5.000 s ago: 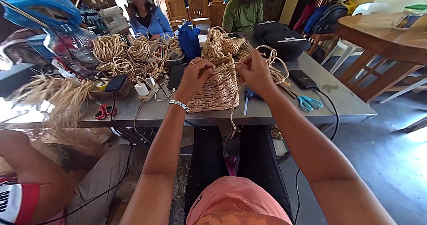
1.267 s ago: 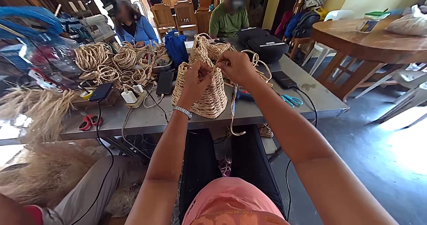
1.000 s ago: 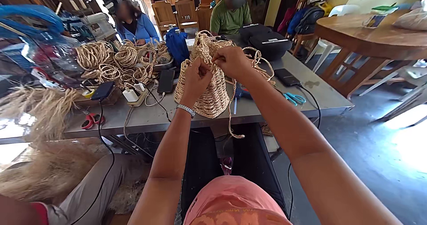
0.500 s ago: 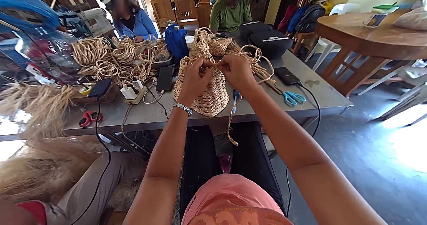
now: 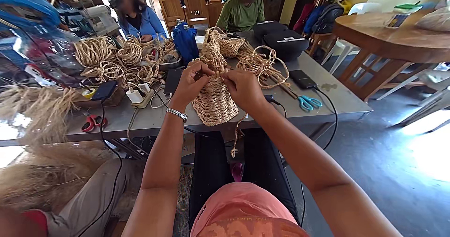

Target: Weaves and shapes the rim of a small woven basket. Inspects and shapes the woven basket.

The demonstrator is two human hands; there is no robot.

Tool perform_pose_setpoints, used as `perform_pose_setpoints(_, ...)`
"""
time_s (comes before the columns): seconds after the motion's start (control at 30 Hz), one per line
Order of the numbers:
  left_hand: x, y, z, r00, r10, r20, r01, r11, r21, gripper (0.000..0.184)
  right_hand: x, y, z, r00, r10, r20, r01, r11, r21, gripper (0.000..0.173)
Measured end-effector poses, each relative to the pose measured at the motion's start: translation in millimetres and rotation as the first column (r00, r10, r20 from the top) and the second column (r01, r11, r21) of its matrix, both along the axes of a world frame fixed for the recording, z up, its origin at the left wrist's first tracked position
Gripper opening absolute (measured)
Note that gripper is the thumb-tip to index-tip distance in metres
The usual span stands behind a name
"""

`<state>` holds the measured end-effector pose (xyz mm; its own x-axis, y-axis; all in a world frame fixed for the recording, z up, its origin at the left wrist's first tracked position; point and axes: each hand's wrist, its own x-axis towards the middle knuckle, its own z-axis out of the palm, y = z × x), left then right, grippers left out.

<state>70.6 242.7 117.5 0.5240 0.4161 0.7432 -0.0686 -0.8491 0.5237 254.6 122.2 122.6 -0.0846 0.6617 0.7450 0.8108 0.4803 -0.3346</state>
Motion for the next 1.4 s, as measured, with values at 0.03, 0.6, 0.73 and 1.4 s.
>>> perform_pose_setpoints(0.03, 2.1, -3.7, 1.1, 0.998, 0.058, -0.016, -0.057, 0.997, 0.057, 0.022, -0.8, 0.9, -8.5, 1.000, 0.000, -0.019, 0.001, 0.997, 0.071, 0.025)
perform_pose_setpoints(0.6, 25.5, -27.6, -6.7, 0.940, 0.339, 0.023, -0.340, 0.940, 0.037, 0.013, 4.9, 5.4, -23.1, 0.984, 0.033, -0.178, -0.008, 0.990, 0.140, 0.020)
perform_pose_setpoints(0.73, 26.0, -30.9, -2.6, 0.931, 0.366, -0.019, -0.364, 0.930, 0.049, 0.021, 13.7, 7.8, 0.0, 0.991, 0.016, -0.131, -0.013, 1.000, 0.028, 0.018)
perform_pose_setpoints(1.4, 30.1, -27.5, -24.4, 0.928, 0.368, 0.054, -0.372, 0.911, 0.177, 0.022, 5.9, 8.3, -17.9, 0.994, -0.056, -0.095, 0.058, 0.998, 0.020, 0.019)
